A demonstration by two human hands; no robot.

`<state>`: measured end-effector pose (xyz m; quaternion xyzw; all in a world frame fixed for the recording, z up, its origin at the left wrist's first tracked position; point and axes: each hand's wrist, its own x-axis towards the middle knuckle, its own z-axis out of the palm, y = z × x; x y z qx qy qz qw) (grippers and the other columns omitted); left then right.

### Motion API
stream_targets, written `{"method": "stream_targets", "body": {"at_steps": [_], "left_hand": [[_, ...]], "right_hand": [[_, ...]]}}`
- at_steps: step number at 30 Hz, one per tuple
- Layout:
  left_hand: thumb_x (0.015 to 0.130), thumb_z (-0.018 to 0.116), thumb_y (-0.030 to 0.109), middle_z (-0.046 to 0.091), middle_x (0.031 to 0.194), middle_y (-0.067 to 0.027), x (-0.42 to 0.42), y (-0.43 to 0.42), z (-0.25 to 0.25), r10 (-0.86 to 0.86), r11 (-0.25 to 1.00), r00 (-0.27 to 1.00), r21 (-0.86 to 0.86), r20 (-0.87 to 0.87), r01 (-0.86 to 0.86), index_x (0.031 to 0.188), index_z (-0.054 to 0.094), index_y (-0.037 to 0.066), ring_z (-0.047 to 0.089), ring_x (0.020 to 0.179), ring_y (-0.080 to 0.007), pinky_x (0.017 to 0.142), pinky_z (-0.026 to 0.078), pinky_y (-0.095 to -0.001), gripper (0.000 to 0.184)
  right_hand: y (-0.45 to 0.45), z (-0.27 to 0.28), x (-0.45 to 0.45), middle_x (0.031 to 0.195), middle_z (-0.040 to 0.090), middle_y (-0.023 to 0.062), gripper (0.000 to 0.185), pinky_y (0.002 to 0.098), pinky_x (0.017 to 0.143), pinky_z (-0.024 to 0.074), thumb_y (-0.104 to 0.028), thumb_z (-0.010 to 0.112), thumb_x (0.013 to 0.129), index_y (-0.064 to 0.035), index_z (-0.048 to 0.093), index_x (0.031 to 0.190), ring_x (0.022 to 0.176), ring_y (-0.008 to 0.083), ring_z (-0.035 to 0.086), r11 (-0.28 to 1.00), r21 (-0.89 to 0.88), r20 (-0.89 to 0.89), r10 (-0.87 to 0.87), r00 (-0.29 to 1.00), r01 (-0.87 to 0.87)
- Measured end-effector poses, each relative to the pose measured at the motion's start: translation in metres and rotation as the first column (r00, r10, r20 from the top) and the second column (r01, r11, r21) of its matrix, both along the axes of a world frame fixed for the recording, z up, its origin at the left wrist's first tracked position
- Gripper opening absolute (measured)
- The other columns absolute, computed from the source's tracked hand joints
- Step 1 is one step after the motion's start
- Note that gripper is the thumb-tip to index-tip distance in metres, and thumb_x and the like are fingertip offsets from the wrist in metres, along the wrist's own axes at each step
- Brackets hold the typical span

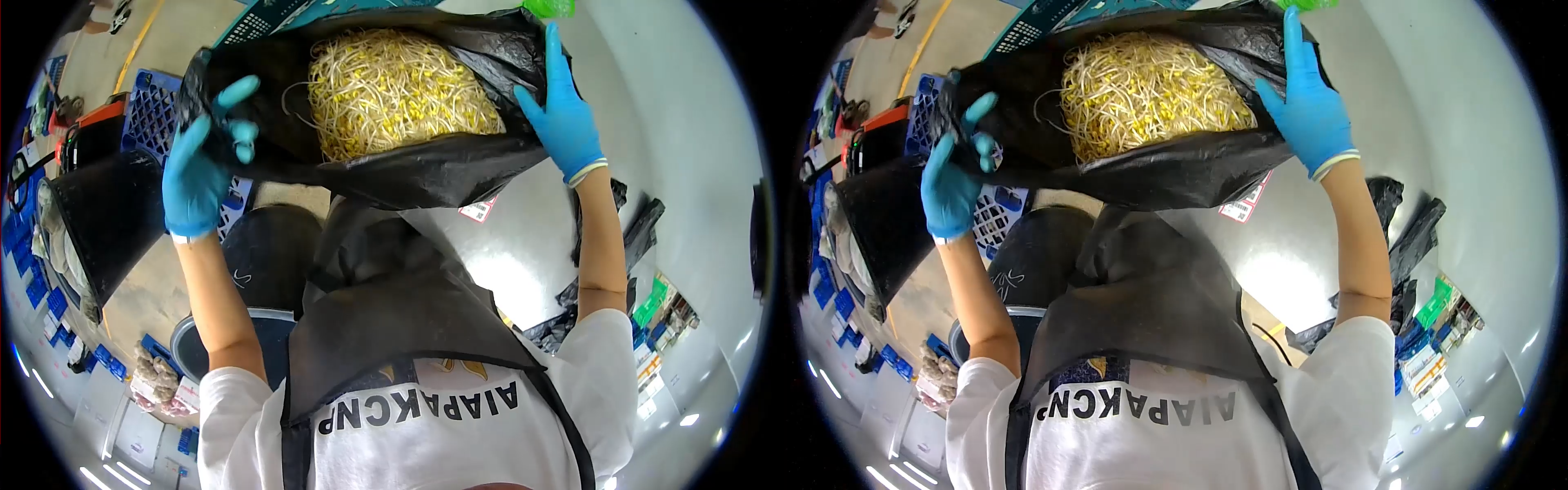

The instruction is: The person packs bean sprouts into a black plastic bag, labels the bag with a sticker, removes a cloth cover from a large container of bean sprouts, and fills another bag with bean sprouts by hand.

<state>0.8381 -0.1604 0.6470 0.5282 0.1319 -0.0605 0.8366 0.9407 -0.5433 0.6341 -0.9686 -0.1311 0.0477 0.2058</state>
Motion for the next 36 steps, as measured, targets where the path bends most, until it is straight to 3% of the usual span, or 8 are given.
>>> {"method": "stream_targets", "body": {"at_steps": [7,19,24,26,28,31,32,36], "left_hand": [[0.095,0.044,0.013,0.042,0.137,-0.0272,0.041,0.028,-0.027,-0.069,0.968,0.998,-0.244,-0.013,0.063,0.132,0.034,-0.014,0.059,0.087,-0.02,0.072,0.053,-0.0291,0.048],[0.089,0.05,0.017,0.05,0.126,-0.0282,0.015,0.028,-0.012,-0.053,0.992,0.996,-0.114,0.072,0.061,0.138,0.03,-0.008,0.06,0.077,-0.0207,0.068,0.053,-0.0311,0.058],[0.085,0.053,0.019,0.053,0.127,-0.021,-0.013,0.043,0.002,0.067,0.97,0.996,-0.237,0.057,-0.052,0.144,0.023,-0.002,0.046,0.06,-0.0142,0.052,0.039,-0.0227,0.069],[0.086,0.052,0.02,0.049,0.13,-0.0238,-0.005,0.052,0.027,-0.093,0.984,0.947,-0.115,0.308,0.134,0.141,0.026,-0.005,0.051,0.083,-0.0229,0.072,0.042,-0.0327,0.066],[0.087,0.052,0.021,0.045,0.132,-0.0265,0.017,0.054,0.058,-0.335,0.942,0.762,0.216,0.554,0.257,0.138,0.029,-0.007,0.057,0.107,-0.0315,0.091,0.045,-0.0426,0.063],[0.086,0.054,0.02,0.042,0.134,-0.0272,0.012,0.061,0.08,-0.354,0.93,0.735,0.134,0.578,0.343,0.138,0.028,-0.006,0.053,0.111,-0.0336,0.093,0.043,-0.0447,0.063],[0.086,0.054,0.02,0.041,0.134,-0.0274,0.005,0.063,0.081,-0.344,0.926,0.748,0.075,0.567,0.369,0.138,0.028,-0.006,0.051,0.112,-0.0343,0.094,0.042,-0.0454,0.064],[0.085,0.057,0.018,0.038,0.137,-0.0283,-0.01,0.075,0.072,-0.253,0.916,0.818,-0.143,0.517,0.374,0.138,0.026,-0.004,0.046,0.117,-0.0371,0.096,0.04,-0.0482,0.065]], "right_hand": [[0.012,-0.007,0.028,0.141,0.043,0.0147,0.094,0.0387,0.081,0.0532,-0.031,0.072,0.078,-0.0248,0.01,0.149,0.101,0.0373,0.061,0.989,-0.149,0.17,0.005,0.985,0.021],[0.011,-0.001,0.028,0.144,0.039,0.0092,0.102,0.0375,0.072,0.0546,-0.021,0.075,0.074,-0.0274,0.006,0.15,0.092,0.0329,0.064,0.978,-0.177,0.114,-0.089,0.99,0.109],[0.012,0.0,0.042,0.137,0.045,0.0113,0.101,0.0412,0.067,0.0527,-0.019,0.074,0.074,-0.0282,0.007,0.15,0.088,0.033,0.063,0.951,-0.273,0.255,-0.077,0.964,0.148],[0.003,0.01,0.067,0.118,0.055,0.0132,0.095,0.0438,0.065,0.051,-0.023,0.073,0.076,-0.028,0.012,0.149,0.083,0.0353,0.062,0.929,-0.271,0.462,-0.103,0.881,0.251],[-0.026,0.023,0.108,0.105,0.062,0.0141,0.069,0.0417,0.066,0.0512,-0.025,0.069,0.08,-0.024,0.037,0.142,0.084,0.0361,0.063,0.894,-0.38,0.382,-0.081,0.92,0.237],[-0.038,0.031,0.154,0.094,0.067,0.0124,0.039,0.0382,0.067,0.0517,-0.024,0.064,0.084,-0.0123,0.061,0.121,0.083,0.0317,0.065,0.971,-0.203,0.079,-0.112,0.991,0.126],[-0.029,0.039,0.156,0.095,0.067,0.012,0.033,0.0373,0.069,0.0515,-0.023,0.063,0.085,-0.0094,0.063,0.115,0.084,0.0297,0.065,0.983,0.063,-0.018,-0.169,0.985,0.17],[-0.002,0.035,0.169,0.104,0.066,0.01,0.027,0.0336,0.08,0.0509,-0.018,0.058,0.088,-0.0006,0.064,0.108,0.094,0.0229,0.063,0.454,0.812,-0.378,-0.067,0.923,0.365]]}}
